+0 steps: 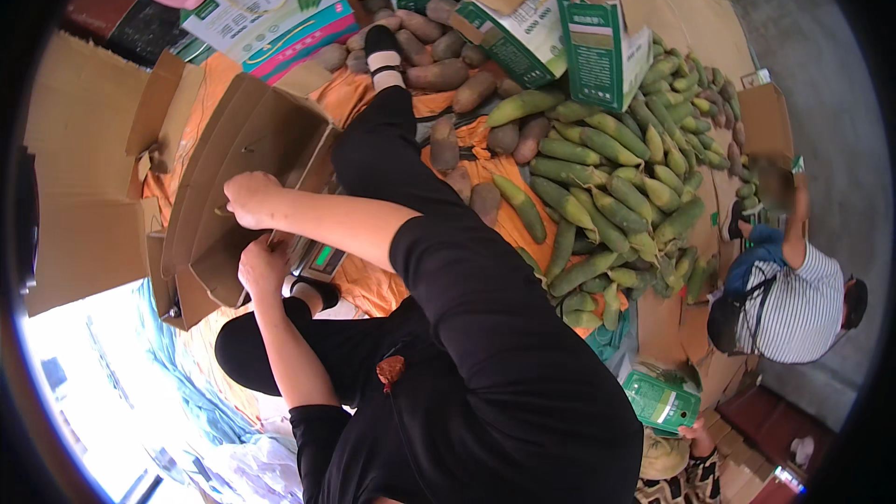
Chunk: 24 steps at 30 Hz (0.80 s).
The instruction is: Sort and weigh corn ears into cardboard boxes for shipping.
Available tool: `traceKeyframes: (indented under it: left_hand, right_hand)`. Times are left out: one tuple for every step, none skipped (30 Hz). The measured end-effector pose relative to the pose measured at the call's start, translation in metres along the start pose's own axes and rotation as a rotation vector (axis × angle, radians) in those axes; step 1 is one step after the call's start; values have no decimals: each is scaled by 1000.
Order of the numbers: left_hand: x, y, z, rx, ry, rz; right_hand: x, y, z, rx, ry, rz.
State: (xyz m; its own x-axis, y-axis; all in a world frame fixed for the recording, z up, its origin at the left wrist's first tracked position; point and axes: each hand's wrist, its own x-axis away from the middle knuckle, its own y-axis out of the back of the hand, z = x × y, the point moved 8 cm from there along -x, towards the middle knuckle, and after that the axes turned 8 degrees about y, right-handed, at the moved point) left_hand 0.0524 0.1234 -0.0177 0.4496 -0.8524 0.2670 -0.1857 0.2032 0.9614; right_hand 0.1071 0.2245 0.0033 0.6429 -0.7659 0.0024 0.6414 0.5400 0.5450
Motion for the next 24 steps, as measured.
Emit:
traceKeyframes:
  left_hand:
    - [1, 2, 1, -3, 1, -4]
    - [0, 2, 0, -6, -3, -7]
    - [0, 2, 7, -40, 25, 1]
    - [1, 1, 7, -39, 19, 8]
    - [3, 2, 5, -32, 7, 14]
    - [3, 3, 2, -24, -10, 17]
    - [2, 3, 2, -16, -22, -9]
    - [2, 4, -2, -18, -33, -3]
    - [3, 6, -2, -4, -12, 14]
    - [4, 9, -1, 8, 16, 27]
    - [3, 7, 1, 25, 9, 25]
    - [3, 6, 1, 23, 1, 28]
    - [4, 8, 3, 28, 9, 24]
    - [4, 8, 3, 35, 16, 21]
    - [5, 10, -4, 55, 10, 26]
    - [6, 10, -4, 50, 7, 27]
    - [5, 9, -2, 40, 1, 21]
    - [4, 8, -4, 33, -9, 17]
    - [3, 9, -6, 29, -11, 18]
    - [4, 8, -8, 20, -5, 33]
    - [5, 9, -6, 7, 8, 45]
    - [5, 8, -5, 3, 10, 46]
    - [4, 7, -4, -1, 16, 43]
    - [2, 5, -5, -3, 19, 40]
  right_hand:
    - [3, -3, -2, 120, 5, 24]
    - [7, -1, -11, 124, -14, 14]
    - [12, 6, -5, 77, 42, -35]
    - [19, 18, 2, 31, 94, -85]
    - [26, 34, 5, -9, 142, -115]
    - [38, 60, 11, -41, 198, -150]
    - [49, 84, 8, -62, 241, -226]
    - [60, 106, 3, -84, 283, -301]
    - [71, 125, -11, -158, 237, -328]
    - [82, 143, -23, -235, 198, -353]
    - [96, 161, -40, -221, 147, -429]
    - [112, 175, -62, -206, 96, -505]
    - [127, 185, -87, -200, 3, -537]
    - [146, 191, -116, -192, -91, -568]
    - [169, 198, -147, -102, -165, -612]
    - [192, 200, -176, -20, -233, -648]
    - [217, 196, -203, 69, -335, -610]
    - [245, 195, -230, 163, -438, -574]
    - [274, 192, -258, 233, -554, -538]
    - [304, 189, -283, 303, -670, -499]
    - [330, 187, -297, 355, -736, -487]
    - [357, 186, -310, 410, -803, -477]
    - [383, 185, -323, 554, -887, -391]
    - [408, 186, -331, 700, -969, -302]
